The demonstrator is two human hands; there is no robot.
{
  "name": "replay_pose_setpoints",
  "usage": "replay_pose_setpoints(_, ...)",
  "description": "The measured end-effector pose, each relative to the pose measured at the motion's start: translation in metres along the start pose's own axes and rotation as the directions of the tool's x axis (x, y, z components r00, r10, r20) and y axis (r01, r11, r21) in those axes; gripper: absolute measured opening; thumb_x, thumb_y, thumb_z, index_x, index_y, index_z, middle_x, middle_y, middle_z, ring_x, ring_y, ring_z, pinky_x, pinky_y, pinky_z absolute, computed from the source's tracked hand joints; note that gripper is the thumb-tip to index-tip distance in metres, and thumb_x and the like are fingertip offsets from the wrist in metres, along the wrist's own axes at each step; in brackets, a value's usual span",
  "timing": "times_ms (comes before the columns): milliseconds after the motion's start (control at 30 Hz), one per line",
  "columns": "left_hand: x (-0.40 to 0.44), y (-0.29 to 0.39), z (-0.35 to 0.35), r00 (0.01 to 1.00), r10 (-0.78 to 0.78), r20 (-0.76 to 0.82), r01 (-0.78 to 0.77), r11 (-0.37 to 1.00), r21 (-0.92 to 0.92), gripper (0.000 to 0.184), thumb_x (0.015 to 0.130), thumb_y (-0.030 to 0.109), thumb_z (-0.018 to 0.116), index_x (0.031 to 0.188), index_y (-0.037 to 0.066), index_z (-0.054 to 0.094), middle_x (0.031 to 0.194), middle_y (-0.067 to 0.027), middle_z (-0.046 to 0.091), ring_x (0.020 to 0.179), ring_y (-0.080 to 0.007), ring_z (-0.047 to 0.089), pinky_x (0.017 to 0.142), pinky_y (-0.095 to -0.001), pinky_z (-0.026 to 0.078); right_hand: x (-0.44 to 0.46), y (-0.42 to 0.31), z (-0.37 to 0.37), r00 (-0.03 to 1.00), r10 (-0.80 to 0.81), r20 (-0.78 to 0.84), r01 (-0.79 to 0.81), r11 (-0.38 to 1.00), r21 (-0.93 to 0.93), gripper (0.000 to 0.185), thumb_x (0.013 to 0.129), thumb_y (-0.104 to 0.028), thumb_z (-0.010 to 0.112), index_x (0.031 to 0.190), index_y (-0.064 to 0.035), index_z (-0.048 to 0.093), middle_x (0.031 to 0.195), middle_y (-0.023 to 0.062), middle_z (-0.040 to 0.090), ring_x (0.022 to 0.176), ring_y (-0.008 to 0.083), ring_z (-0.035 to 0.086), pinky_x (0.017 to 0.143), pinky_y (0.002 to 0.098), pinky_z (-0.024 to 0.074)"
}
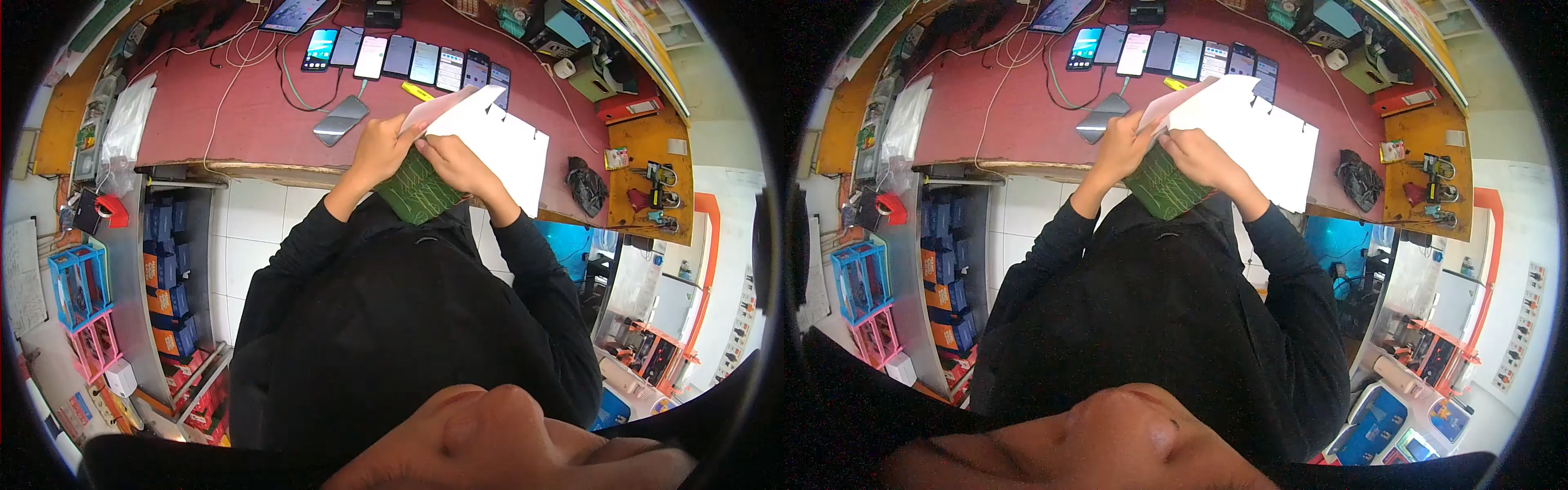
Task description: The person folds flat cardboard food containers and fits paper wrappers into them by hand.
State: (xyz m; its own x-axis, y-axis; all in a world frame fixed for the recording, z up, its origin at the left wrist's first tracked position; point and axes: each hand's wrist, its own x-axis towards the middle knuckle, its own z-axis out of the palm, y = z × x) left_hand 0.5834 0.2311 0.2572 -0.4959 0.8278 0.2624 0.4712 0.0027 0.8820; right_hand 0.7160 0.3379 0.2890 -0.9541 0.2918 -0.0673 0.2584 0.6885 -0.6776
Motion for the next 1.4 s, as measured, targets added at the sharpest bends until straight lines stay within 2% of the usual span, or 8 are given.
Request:
replay_pose_setpoints(167, -0.002, 0.005, -0.003, 0.997, -0.006, -0.073, 0.000, 0.997, -0.079, 0.037, 0.089, 0.035, 0.060, 0.088, -0.001, 0.067, 0.062, -0.0214, 0.060, 0.053, -0.0331, 0.060, 0.051, -0.0384, 0.043, -0.011, 0.040, -0.009, 0.991, 0.133, -0.008, -0.108, 0.841, 0.530, 0.045, 0.098, -0.034, 0.041, 0.092, 0.0057, 0.062, 0.074, 0.0241, 0.061, 0.065, 0.0332, 0.057, 0.067, 0.0409, 0.0453)
replay_pose_setpoints(333, -0.003, 0.002, -0.003, 0.999, -0.023, -0.030, 0.019, 0.993, -0.115, 0.035, 0.090, 0.034, 0.059, 0.095, 0.000, 0.068, 0.063, -0.0191, 0.061, 0.053, -0.0257, 0.062, 0.052, -0.0359, 0.044, 0.009, 0.125, -0.030, 0.894, 0.363, -0.262, -0.401, 0.910, -0.106, 0.050, 0.095, -0.044, 0.043, 0.102, 0.0006, 0.065, 0.091, 0.0203, 0.068, 0.087, 0.0333, 0.066, 0.078, 0.0398, 0.0484)
replay_pose_setpoints(667, -0.008, -0.011, -0.003, 0.999, -0.034, -0.009, 0.033, 0.998, -0.055, 0.028, 0.091, 0.025, 0.057, 0.093, -0.001, 0.067, 0.062, -0.0202, 0.060, 0.054, -0.0318, 0.061, 0.051, -0.0378, 0.043, 0.012, 0.175, 0.030, 0.952, 0.303, 0.045, -0.304, 0.953, 0.019, 0.053, 0.096, -0.041, 0.045, 0.103, 0.0098, 0.059, 0.101, 0.0281, 0.063, 0.096, 0.0359, 0.061, 0.086, 0.0394, 0.0447)
replay_pose_setpoints(733, -0.009, -0.017, -0.001, 0.995, -0.083, 0.047, 0.081, 0.996, 0.048, 0.024, 0.088, 0.019, 0.059, 0.100, -0.001, 0.065, 0.067, -0.0152, 0.064, 0.057, -0.0169, 0.063, 0.055, -0.0314, 0.045, 0.014, 0.178, 0.031, 0.946, 0.306, 0.105, -0.307, 0.952, -0.012, 0.054, 0.096, -0.042, 0.045, 0.101, 0.0100, 0.060, 0.101, 0.0279, 0.063, 0.095, 0.0356, 0.061, 0.086, 0.0391, 0.0448)
replay_pose_setpoints(967, -0.012, -0.023, -0.002, 0.999, -0.043, 0.009, 0.043, 0.998, 0.044, 0.023, 0.088, 0.017, 0.058, 0.100, -0.001, 0.065, 0.068, -0.0154, 0.065, 0.059, -0.0167, 0.063, 0.055, -0.0304, 0.046, 0.027, 0.175, 0.027, 0.914, 0.345, 0.214, -0.356, 0.934, 0.015, 0.055, 0.095, -0.042, 0.047, 0.106, 0.0097, 0.060, 0.108, 0.0273, 0.062, 0.097, 0.0347, 0.060, 0.089, 0.0379, 0.0439)
replay_pose_setpoints(1067, -0.012, -0.024, -0.012, 0.994, -0.048, -0.103, 0.044, 0.998, -0.046, 0.022, 0.087, 0.018, 0.060, 0.090, -0.002, 0.066, 0.062, -0.0185, 0.061, 0.052, -0.0257, 0.061, 0.051, -0.0368, 0.043, 0.044, 0.213, 0.023, 0.993, 0.088, -0.077, -0.082, 0.993, 0.089, 0.055, 0.096, -0.046, 0.042, 0.105, 0.0050, 0.062, 0.105, 0.0215, 0.063, 0.095, 0.0307, 0.061, 0.087, 0.0358, 0.0445)
replay_pose_setpoints(1167, -0.018, -0.059, -0.042, 0.895, -0.046, -0.443, -0.029, 0.987, -0.159, 0.019, 0.088, 0.013, 0.060, 0.095, -0.003, 0.066, 0.073, -0.0110, 0.068, 0.064, -0.0108, 0.059, 0.056, -0.0319, 0.046, 0.046, 0.151, -0.032, 0.867, 0.468, -0.172, -0.249, 0.706, 0.663, 0.049, 0.096, -0.048, 0.031, 0.106, -0.0074, 0.056, 0.090, 0.0080, 0.062, 0.077, 0.0184, 0.062, 0.067, 0.0333, 0.0502)
replay_pose_setpoints(1400, -0.038, -0.133, -0.185, 0.504, -0.081, -0.860, 0.077, 0.996, -0.049, 0.025, 0.090, 0.008, 0.059, 0.109, -0.009, 0.058, 0.102, -0.0123, 0.065, 0.090, -0.0178, 0.061, 0.079, -0.0299, 0.048, -0.001, 0.189, -0.017, 0.748, 0.592, -0.299, -0.222, 0.648, 0.729, 0.046, 0.097, -0.047, 0.043, 0.108, -0.0035, 0.055, 0.091, 0.0105, 0.062, 0.071, 0.0183, 0.063, 0.060, 0.0287, 0.0502)
